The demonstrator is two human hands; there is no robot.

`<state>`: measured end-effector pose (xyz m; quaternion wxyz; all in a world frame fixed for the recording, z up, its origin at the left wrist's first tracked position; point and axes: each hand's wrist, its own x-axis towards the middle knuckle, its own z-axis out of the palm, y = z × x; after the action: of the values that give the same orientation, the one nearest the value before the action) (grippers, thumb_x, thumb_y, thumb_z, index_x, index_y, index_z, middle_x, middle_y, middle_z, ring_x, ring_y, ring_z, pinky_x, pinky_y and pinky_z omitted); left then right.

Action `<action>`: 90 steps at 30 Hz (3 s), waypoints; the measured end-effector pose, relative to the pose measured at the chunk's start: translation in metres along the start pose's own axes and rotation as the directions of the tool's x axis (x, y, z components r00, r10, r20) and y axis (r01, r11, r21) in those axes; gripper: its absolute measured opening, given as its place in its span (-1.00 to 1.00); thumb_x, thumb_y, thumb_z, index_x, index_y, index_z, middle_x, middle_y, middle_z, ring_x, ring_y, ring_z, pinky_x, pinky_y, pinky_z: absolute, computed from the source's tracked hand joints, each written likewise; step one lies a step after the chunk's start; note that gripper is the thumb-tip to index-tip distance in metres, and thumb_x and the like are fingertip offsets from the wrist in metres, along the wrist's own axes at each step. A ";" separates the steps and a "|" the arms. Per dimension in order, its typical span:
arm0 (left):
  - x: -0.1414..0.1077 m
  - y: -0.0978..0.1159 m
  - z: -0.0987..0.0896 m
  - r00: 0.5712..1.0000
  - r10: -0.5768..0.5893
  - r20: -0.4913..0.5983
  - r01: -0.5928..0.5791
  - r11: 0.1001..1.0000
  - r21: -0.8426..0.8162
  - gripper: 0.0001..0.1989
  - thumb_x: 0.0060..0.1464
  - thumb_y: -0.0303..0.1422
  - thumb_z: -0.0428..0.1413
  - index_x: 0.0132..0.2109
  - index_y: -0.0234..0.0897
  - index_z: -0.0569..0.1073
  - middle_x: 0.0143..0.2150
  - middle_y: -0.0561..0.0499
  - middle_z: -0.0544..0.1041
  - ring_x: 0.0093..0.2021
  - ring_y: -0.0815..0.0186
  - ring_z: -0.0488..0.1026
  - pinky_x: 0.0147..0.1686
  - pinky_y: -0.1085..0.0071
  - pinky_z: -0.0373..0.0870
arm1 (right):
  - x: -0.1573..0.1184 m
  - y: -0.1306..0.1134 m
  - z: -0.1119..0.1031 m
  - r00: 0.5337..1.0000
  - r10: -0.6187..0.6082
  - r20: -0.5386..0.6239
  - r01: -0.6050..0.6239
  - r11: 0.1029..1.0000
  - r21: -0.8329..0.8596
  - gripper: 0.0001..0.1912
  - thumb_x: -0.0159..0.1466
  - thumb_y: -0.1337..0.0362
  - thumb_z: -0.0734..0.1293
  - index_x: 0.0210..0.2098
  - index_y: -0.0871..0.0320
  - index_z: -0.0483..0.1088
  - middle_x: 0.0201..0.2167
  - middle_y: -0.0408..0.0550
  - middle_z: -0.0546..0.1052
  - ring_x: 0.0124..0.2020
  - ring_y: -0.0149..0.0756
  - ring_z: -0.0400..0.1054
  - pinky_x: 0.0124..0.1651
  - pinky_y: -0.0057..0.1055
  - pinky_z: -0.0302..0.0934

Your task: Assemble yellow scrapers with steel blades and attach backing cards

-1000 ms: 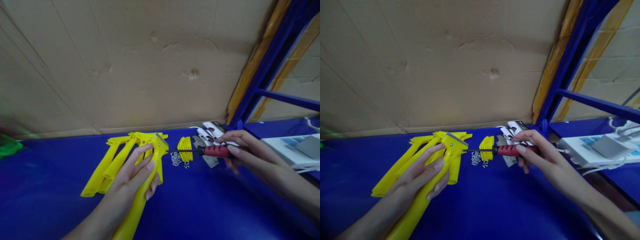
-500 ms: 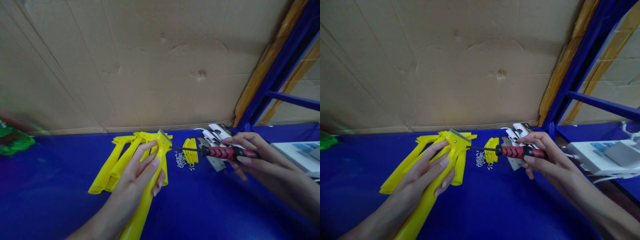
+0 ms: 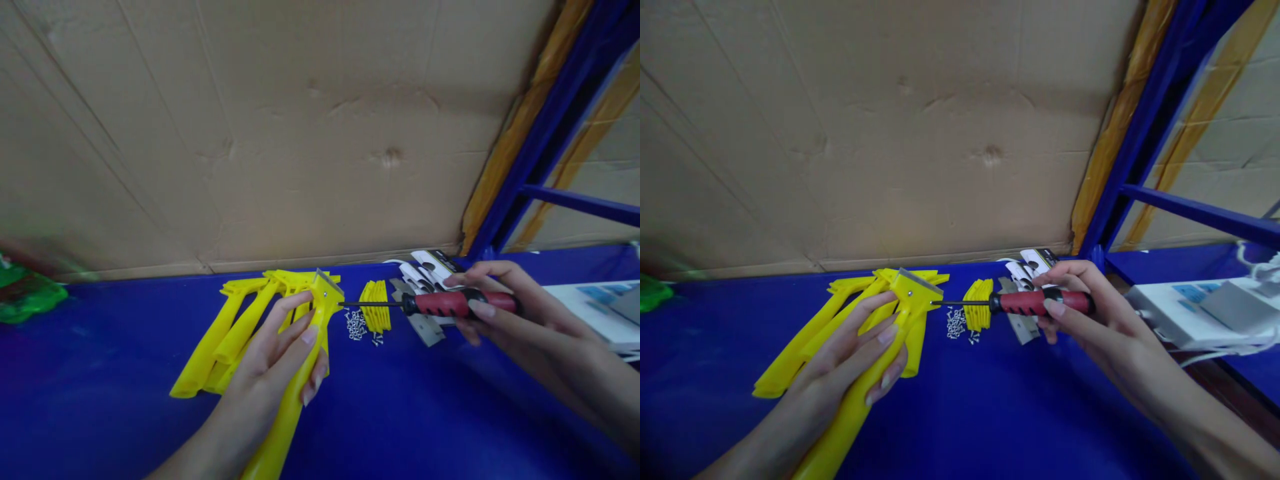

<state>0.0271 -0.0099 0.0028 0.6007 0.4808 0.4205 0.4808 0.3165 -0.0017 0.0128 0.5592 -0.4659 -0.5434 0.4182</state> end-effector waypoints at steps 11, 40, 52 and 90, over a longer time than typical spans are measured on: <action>-0.002 0.003 0.003 0.997 0.012 -0.071 -0.011 1.000 0.021 -0.42 0.19 -0.12 0.31 0.23 -0.15 0.29 -0.56 0.15 0.46 -0.60 0.41 0.28 -0.54 0.47 0.13 | 0.002 0.001 -0.001 0.999 0.007 0.045 -0.005 0.999 -0.036 -0.57 0.24 -0.06 0.51 -0.04 0.03 0.46 -0.32 -0.09 0.60 -0.43 -0.26 0.47 -0.44 -0.39 0.39; 0.004 -0.007 -0.010 0.999 -0.029 0.043 0.028 1.000 0.004 -0.37 0.25 -0.17 0.30 0.32 -0.19 0.21 -0.55 0.18 0.41 -0.59 0.41 0.28 -0.51 0.43 0.13 | 0.004 0.001 -0.005 0.994 -0.055 0.092 0.069 0.986 -0.153 -0.63 0.29 -0.07 0.48 -0.16 0.05 0.40 -0.53 -0.21 0.53 -0.58 -0.36 0.39 -0.50 -0.46 0.31; 0.004 -0.003 -0.008 0.996 -0.055 0.072 0.059 0.997 -0.054 -0.22 0.17 -0.17 0.36 0.34 -0.22 0.13 -0.58 0.20 0.42 -0.61 0.44 0.24 -0.52 0.43 0.04 | 0.003 0.001 -0.011 0.989 -0.119 0.084 0.135 0.968 -0.213 -0.66 0.35 -0.07 0.43 -0.12 0.03 0.41 -0.56 -0.25 0.48 -0.61 -0.37 0.36 -0.52 -0.45 0.29; 0.001 -0.007 -0.011 0.989 -0.028 0.143 0.035 0.998 -0.052 -0.45 0.32 -0.19 0.24 0.28 -0.15 0.16 -0.55 0.21 0.42 -0.60 0.47 0.23 -0.52 0.46 0.06 | 0.002 0.004 -0.013 0.995 -0.086 0.045 0.095 0.958 -0.271 -0.57 0.38 -0.19 0.34 -0.08 0.03 0.34 -0.66 -0.28 0.39 -0.74 -0.38 0.25 -0.69 -0.47 0.12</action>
<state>0.0175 -0.0077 -0.0060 0.6495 0.4905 0.3710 0.4472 0.3298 0.0000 0.0100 0.4995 -0.5060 -0.6257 0.3209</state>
